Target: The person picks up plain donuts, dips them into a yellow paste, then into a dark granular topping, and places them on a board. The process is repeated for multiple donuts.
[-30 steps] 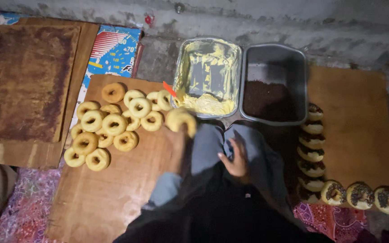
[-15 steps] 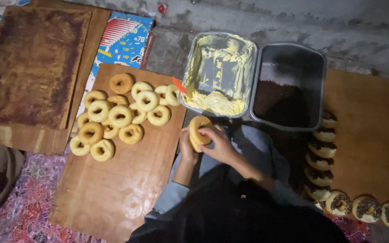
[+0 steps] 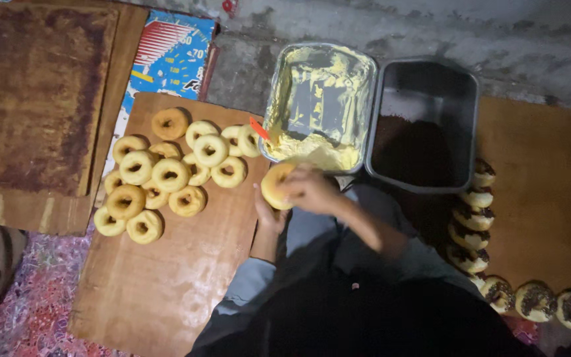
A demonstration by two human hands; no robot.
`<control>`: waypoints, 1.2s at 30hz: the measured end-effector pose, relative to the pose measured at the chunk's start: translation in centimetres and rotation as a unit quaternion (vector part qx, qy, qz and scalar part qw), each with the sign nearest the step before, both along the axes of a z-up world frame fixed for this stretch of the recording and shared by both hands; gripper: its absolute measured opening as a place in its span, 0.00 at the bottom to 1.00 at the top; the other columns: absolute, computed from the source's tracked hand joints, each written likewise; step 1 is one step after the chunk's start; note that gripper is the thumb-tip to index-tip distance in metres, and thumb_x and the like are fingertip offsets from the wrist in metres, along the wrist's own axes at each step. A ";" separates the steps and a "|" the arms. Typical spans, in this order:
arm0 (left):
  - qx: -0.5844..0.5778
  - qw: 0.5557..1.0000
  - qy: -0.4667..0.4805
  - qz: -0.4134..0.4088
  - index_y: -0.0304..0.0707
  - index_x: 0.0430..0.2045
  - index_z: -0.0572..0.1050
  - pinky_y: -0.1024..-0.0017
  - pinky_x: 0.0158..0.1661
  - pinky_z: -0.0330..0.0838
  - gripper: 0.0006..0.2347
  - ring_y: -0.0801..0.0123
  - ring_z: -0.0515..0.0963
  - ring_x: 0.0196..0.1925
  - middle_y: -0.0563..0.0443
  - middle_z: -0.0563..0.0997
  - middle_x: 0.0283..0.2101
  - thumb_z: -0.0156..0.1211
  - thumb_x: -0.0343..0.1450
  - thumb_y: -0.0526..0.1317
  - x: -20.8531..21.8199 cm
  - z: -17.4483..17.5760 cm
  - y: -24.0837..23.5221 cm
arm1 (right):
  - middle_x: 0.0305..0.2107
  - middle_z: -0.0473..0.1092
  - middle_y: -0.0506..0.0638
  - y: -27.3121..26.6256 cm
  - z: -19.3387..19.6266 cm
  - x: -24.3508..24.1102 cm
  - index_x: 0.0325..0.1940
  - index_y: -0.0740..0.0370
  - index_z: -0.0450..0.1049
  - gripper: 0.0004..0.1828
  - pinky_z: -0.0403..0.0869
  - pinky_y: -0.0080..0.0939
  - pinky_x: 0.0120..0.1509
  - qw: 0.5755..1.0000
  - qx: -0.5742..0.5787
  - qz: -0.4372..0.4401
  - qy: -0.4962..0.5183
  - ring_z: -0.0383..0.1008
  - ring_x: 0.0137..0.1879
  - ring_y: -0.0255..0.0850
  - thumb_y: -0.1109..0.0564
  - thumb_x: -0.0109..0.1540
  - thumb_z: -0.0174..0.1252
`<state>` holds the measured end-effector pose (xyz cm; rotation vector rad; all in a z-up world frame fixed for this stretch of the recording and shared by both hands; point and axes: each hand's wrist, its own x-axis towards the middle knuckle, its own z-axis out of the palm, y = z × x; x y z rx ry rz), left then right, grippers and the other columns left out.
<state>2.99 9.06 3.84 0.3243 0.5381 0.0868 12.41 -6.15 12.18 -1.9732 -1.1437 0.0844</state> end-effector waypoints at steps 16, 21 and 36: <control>0.001 0.999 -0.041 0.007 0.39 0.58 0.72 0.58 0.49 0.76 0.27 0.54 0.80 0.54 0.43 0.80 0.54 0.34 0.79 0.60 -1.2 1.7 -1.1 | 0.43 0.78 0.49 0.2 0.1 -1.4 0.49 0.53 0.84 0.20 0.68 0.51 0.66 0.999 -0.007 0.052 -0.002 0.73 0.55 0.49 0.54 0.52 0.70; -0.063 0.998 0.012 0.016 0.35 0.59 0.70 0.53 0.53 0.78 0.28 0.53 0.79 0.55 0.42 0.78 0.55 0.33 0.79 0.61 -1.9 0.9 -1.7 | 0.47 0.79 0.48 -1.4 -1.2 3.8 0.49 0.52 0.83 0.15 0.69 0.52 0.69 0.980 -0.059 -0.138 -0.129 0.74 0.56 0.48 0.56 0.57 0.67; 0.005 0.998 -0.020 -0.067 0.33 0.57 0.71 0.50 0.51 0.76 0.31 0.49 0.79 0.54 0.39 0.77 0.54 0.33 0.78 0.63 -3.1 5.2 -3.2 | 0.42 0.74 0.50 -8.1 6.8 -4.9 0.48 0.55 0.81 0.24 0.65 0.51 0.58 0.981 0.022 -0.130 -0.140 0.68 0.53 0.49 0.55 0.48 0.74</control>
